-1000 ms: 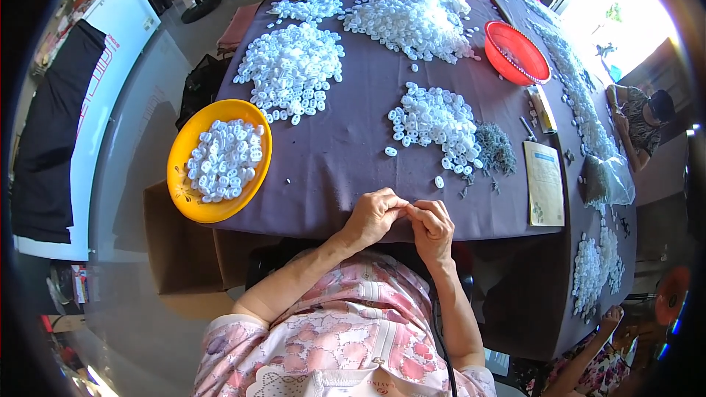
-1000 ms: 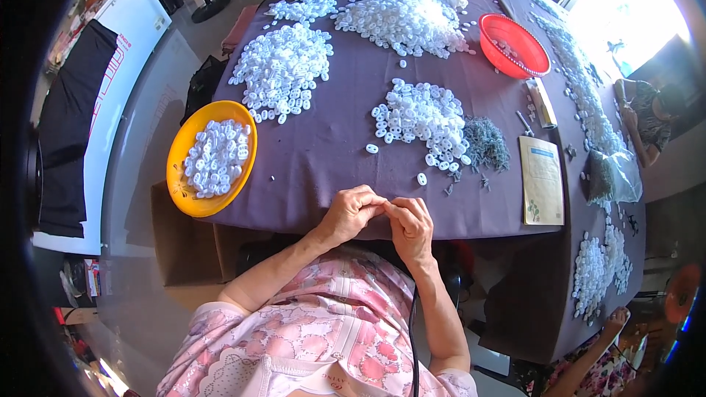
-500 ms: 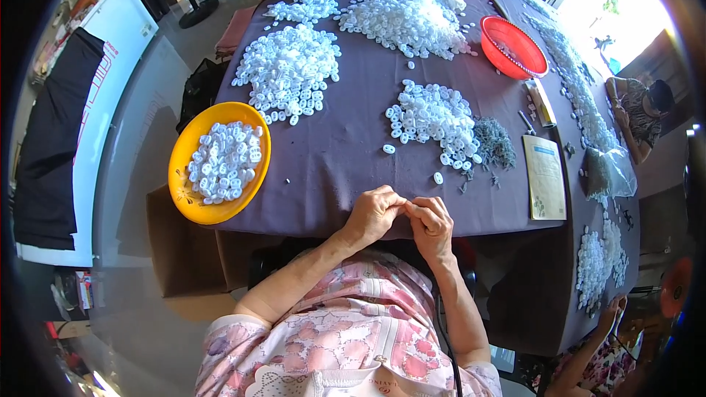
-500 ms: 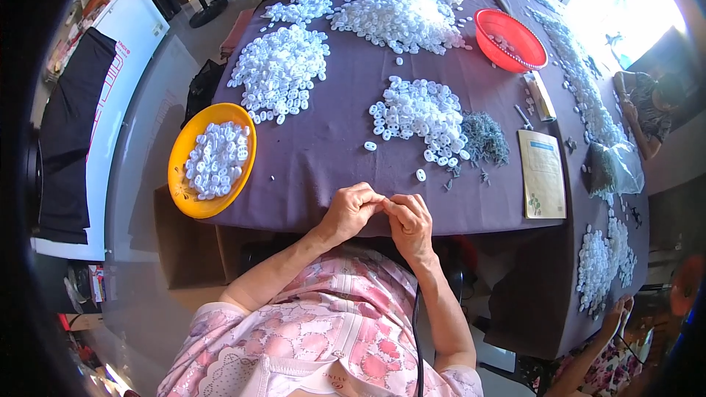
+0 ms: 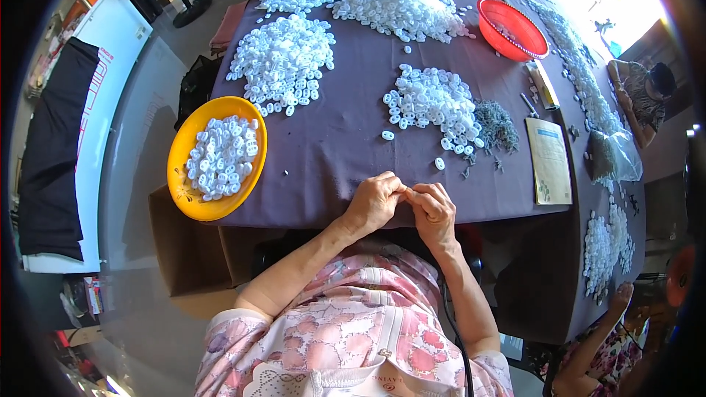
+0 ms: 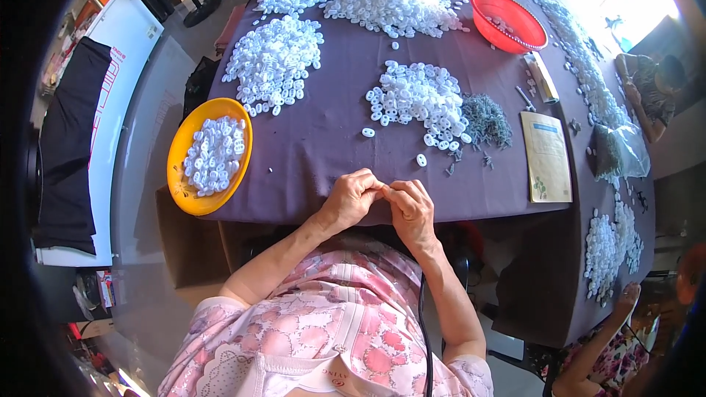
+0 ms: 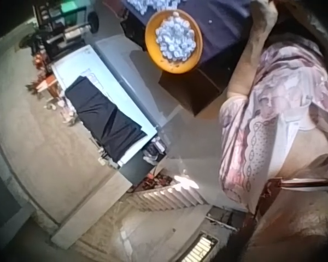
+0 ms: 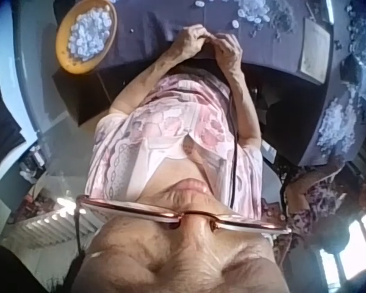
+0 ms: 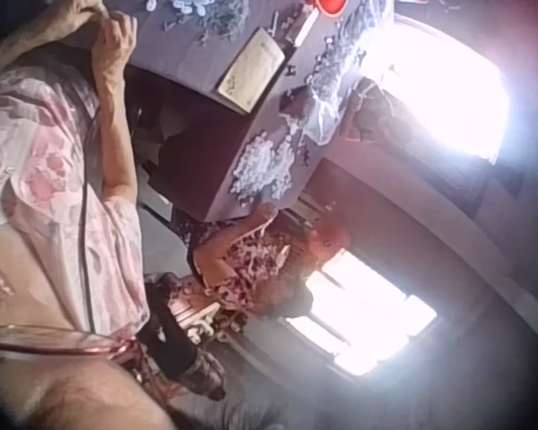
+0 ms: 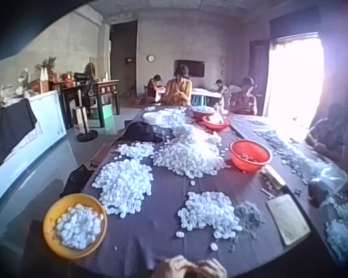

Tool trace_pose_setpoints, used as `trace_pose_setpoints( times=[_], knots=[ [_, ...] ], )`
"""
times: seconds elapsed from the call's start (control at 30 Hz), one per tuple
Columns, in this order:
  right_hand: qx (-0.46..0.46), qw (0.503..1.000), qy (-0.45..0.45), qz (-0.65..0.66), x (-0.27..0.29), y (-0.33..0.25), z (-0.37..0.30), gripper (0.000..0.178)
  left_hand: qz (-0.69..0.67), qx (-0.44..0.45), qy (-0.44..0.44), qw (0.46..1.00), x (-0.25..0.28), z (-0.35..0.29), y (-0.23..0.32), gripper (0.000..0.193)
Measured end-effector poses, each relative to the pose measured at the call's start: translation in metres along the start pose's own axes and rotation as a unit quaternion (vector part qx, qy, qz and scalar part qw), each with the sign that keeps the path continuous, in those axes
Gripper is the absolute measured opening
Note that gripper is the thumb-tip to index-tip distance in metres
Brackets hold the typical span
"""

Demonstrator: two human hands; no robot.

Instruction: The person sorts small white plastic components by hand at a table.

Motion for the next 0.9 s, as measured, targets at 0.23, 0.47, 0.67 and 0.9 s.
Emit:
trace_pose_setpoints(
  times=[0.23,0.47,0.67,0.9],
  knots=[
    [-0.004,1.0,-0.007,-0.019,-0.001,0.003,-0.002,0.019,0.027,-0.001,-0.009,1.0,-0.001,-0.001,0.002,0.004],
    [-0.064,0.998,-0.012,-0.017,0.0,0.003,0.0,0.033,-0.162,0.227,-0.044,0.959,0.004,0.0,-0.01,0.011],
    [-0.057,0.998,-0.014,-0.019,-0.002,0.003,0.002,0.035,-0.197,0.242,-0.04,0.949,0.002,-0.002,-0.017,0.017],
    [-0.055,0.998,-0.008,-0.027,0.002,0.003,0.001,0.032,-0.183,0.228,-0.043,0.955,0.0,0.0,-0.012,0.017]
  ],
)
Point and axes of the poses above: each hand's wrist, its own z-axis towards the middle knuckle, its own x-axis out of the back of the hand, y = z × x, the point moved 6 cm from there along z, towards the middle knuckle, and after that the axes turned 14 degrees about -x, right-handed, at the moved point
